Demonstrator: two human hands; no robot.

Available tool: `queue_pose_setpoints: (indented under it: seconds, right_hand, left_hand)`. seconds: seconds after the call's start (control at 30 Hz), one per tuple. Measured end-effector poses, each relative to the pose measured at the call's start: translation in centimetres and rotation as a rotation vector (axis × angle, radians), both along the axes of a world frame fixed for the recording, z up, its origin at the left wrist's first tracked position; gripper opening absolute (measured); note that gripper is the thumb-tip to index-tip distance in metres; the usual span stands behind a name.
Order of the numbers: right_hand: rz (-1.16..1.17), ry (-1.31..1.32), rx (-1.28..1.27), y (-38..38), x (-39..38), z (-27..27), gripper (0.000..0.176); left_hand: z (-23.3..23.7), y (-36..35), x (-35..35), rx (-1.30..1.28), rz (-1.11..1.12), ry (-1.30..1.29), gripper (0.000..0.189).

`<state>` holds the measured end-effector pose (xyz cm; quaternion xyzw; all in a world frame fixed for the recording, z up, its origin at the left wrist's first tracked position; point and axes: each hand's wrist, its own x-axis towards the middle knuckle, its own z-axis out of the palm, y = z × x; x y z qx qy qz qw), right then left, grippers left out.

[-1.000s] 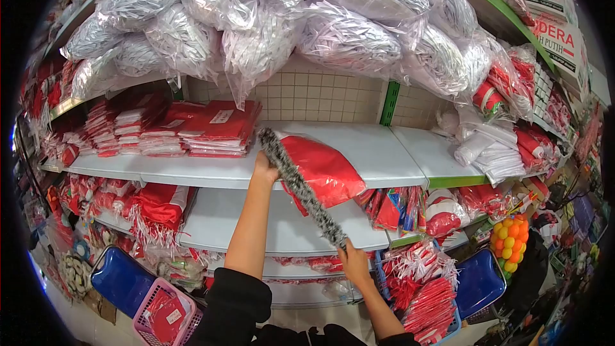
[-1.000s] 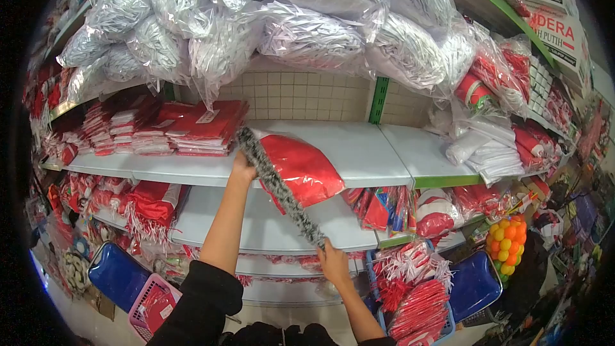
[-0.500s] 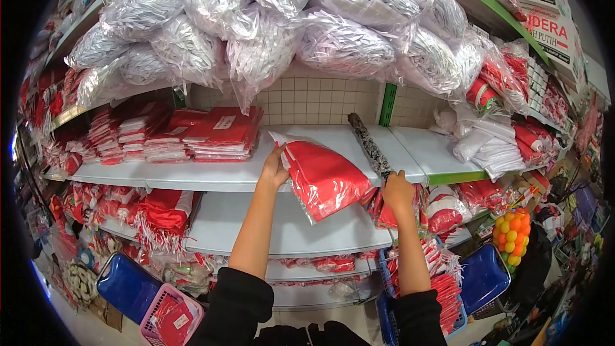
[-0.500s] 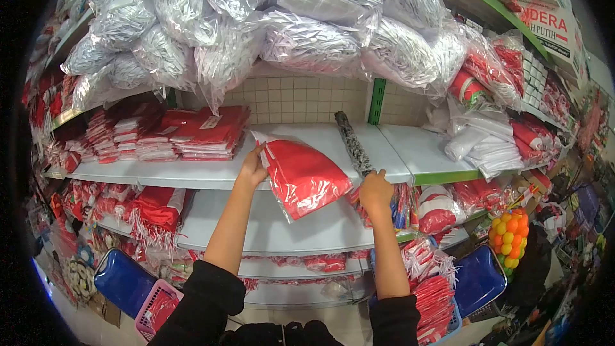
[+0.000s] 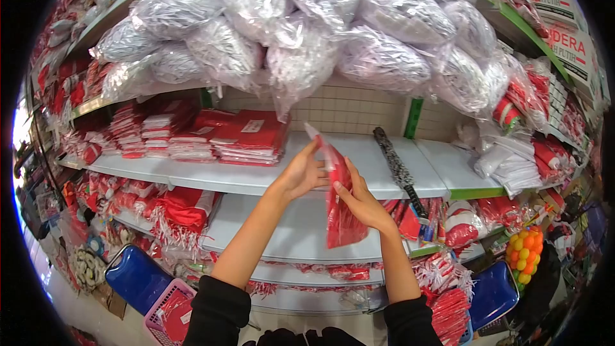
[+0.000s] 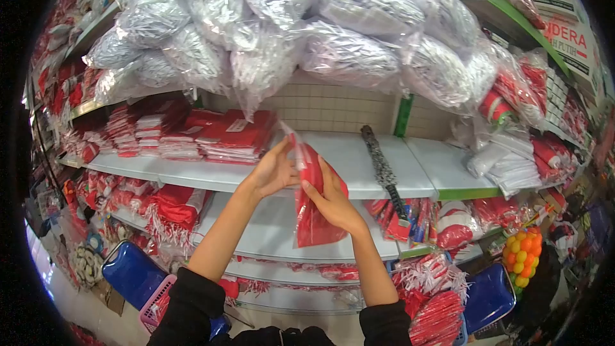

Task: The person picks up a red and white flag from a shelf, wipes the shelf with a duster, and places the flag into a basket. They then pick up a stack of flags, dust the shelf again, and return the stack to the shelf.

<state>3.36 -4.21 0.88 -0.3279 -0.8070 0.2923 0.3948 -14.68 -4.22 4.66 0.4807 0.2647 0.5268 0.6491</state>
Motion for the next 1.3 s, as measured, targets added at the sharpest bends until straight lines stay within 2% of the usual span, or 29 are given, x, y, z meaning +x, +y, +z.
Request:
queue_pose_setpoints:
  seconds: [0.03,0.07,0.13,0.17,0.2,0.23,0.3,0.37,0.4,0.5,0.53,0.63,0.73,0.83,0.9,0.93,1.0,1.1,1.13,1.2,1.27,1.3]
  right_hand:
    - [0.061,0.021,-0.084,-0.2,-1.0,0.2,0.076]
    - [0.043,0.058,-0.008,-0.6,-2.0,0.3,0.076]
    - [0.152,0.233,-0.021,-0.7,-3.7,0.7,0.077]
    - [0.202,0.32,-0.028,-0.9,-4.4,1.2,0.078]
    - [0.368,0.495,-0.256,-1.9,-4.9,2.3,0.07]
    - [0.419,0.624,-0.437,-1.3,-5.4,1.7,0.064]
    - [0.516,0.869,-0.801,0.0,-5.9,0.5,0.053]
    - [0.403,0.965,-0.897,-0.5,-6.0,0.5,0.042]
    - [0.344,1.013,-0.945,-1.2,-6.2,0.9,0.036]
    - [0.315,1.136,-0.982,-2.7,-7.5,0.7,0.032]
    - [0.315,1.157,-0.888,-2.6,-7.8,0.1,0.033]
    - [0.364,1.209,-0.828,-1.3,-8.9,-0.3,0.035]
    - [0.462,1.227,-0.802,1.5,-11.4,1.0,0.035]
    - [0.65,1.249,-0.665,6.7,-15.7,3.0,0.04]
    - [0.637,1.151,-0.553,13.5,-18.0,2.5,0.042]
    - [0.588,1.135,-0.535,13.6,-19.3,4.2,0.044]
    - [0.485,1.102,-0.499,12.2,-21.9,7.1,0.049]
    - [-0.364,0.405,0.05,18.3,-23.3,2.9,0.058]
    - [-0.497,0.264,0.201,15.6,-23.3,2.8,0.057]
    - [-0.254,0.255,0.607,13.9,-23.7,1.0,0.044]
    - [-0.147,0.081,0.142,8.5,-24.3,2.1,0.031]
    - [-0.221,0.002,0.273,7.9,-24.9,1.3,0.03]
  left_hand:
    - [1.0,-1.3,0.2,0.003,0.005,0.049,0.075]
    - [1.5,-2.1,0.1,0.0,0.066,0.088,0.077]
    - [2.2,-3.3,-0.6,-0.009,0.181,0.163,0.082]
    - [2.4,-3.7,-1.4,0.043,0.158,0.205,0.083]
    - [2.8,-4.1,-2.2,0.096,0.133,0.248,0.083]
    - [3.0,-4.2,-3.0,0.149,0.105,0.291,0.084]
    - [2.7,-4.0,-4.9,0.24,0.202,0.38,0.071]
    - [2.2,-4.1,-7.2,0.396,0.3,0.552,0.062]
    - [1.3,-4.2,-8.2,0.526,0.432,0.573,0.047]
    - [-0.5,-6.0,-11.7,0.492,0.6,0.542,0.047]
    - [-0.8,-7.5,-12.5,0.268,0.617,0.453,0.048]
    - [-2.4,-9.6,-15.3,-0.105,0.393,0.202,0.051]
    - [-1.9,-9.8,-17.7,-0.173,0.099,0.241,0.062]
    - [0.1,-8.6,-18.8,0.178,0.298,0.326,0.065]
    - [2.3,-6.4,-20.9,0.346,0.518,0.476,0.068]
    - [1.9,-3.8,-22.7,0.481,0.597,0.522,0.067]
    - [0.9,0.9,-25.8,0.624,0.67,0.41,0.061]
    - [-1.3,4.7,-29.2,0.619,0.957,0.971,0.052]
    - [-1.7,4.6,-29.0,0.586,0.999,1.017,0.049]
    - [-2.0,4.5,-28.2,0.527,1.094,1.102,0.044]
    - [-1.1,3.5,-27.4,0.505,1.151,1.305,0.041]
    - [-0.9,3.2,-27.2,0.489,1.173,1.408,0.04]
